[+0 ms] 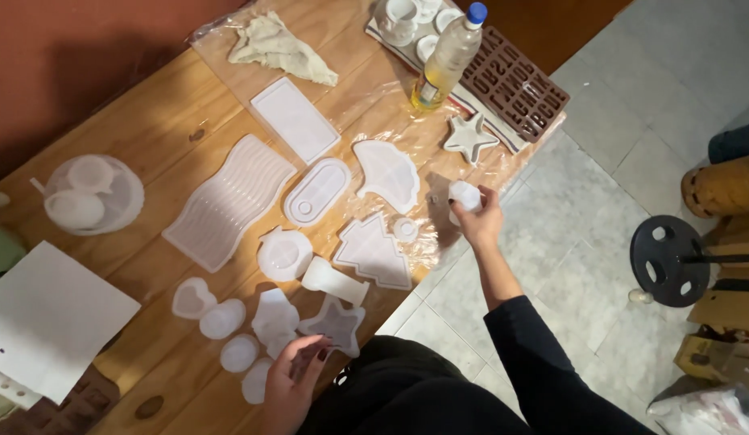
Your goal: Organizing and inspecting various silicone molds on a workbench in a candle studio.
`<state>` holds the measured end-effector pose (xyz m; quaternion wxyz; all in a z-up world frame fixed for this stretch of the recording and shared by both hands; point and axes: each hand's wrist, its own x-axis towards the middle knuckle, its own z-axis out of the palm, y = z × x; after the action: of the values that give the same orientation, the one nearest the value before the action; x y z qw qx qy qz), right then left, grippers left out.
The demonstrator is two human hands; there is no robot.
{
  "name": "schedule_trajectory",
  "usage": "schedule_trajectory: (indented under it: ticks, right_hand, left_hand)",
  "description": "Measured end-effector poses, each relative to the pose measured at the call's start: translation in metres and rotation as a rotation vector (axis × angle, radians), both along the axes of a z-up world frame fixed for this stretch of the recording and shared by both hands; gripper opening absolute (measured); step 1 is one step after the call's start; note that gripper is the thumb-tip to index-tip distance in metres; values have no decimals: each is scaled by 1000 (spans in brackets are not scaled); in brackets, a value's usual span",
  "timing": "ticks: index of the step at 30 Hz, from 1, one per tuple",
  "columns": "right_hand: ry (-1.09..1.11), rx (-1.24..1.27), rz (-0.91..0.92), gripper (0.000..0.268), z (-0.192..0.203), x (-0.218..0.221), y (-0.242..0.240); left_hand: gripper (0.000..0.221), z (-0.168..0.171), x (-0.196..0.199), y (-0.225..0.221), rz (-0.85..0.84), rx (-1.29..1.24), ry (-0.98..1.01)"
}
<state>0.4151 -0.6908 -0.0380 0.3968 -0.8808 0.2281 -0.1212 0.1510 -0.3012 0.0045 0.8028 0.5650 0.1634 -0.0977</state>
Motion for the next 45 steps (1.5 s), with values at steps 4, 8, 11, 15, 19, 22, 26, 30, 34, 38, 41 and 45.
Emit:
schedule_trajectory:
  ticks: [4, 8, 11, 15, 19, 22, 26, 30, 34, 38, 41, 45]
  right_hand:
    - [-14, -43, -14, 71, -8, 9, -2]
    - [-136, -121, 75, 70, -8, 27, 5]
    - [-144, -272, 146, 72, 7, 37, 24]
    - [-126, -345, 425, 88, -7, 43, 24]
    - [-173, -378, 474, 93, -7, 38, 15]
    - [-195, -345, 470, 92, -4, 30, 4]
    - [-123, -301, 462, 89, 0, 18, -8]
    - [-167, -275, 473, 86, 5, -1, -8]
    - [-173, -255, 430, 85, 1, -49, -14]
    - [-181, -274, 380, 79, 7, -85, -24]
    - [-125, -261, 350, 78, 7, -128, -32]
    - [-101, -271, 289, 75, 26, -141, -43]
  left_hand:
    - [25, -2, 1, -2, -34, 54, 15]
    - [28, -29, -7, -3, -38, -6, 22]
    - [30, -44, -8, -2, -44, -4, 78]
    - [29, -66, -16, 3, -81, -14, -25]
    - [26, -61, -11, 3, -66, -17, 166]
    - [27, -61, -15, 3, -36, -17, 115]
    - [30, -64, -19, 7, -40, -24, -12]
    - [31, -89, -35, 7, -49, -38, -50]
    - [29, -62, -46, 9, -182, 214, 6]
    - [29, -50, -41, 6, -178, 94, -64]
    - [26, -43, -56, 10, -215, 144, -102]
    - [41, -29, -64, 5, -368, -39, -61]
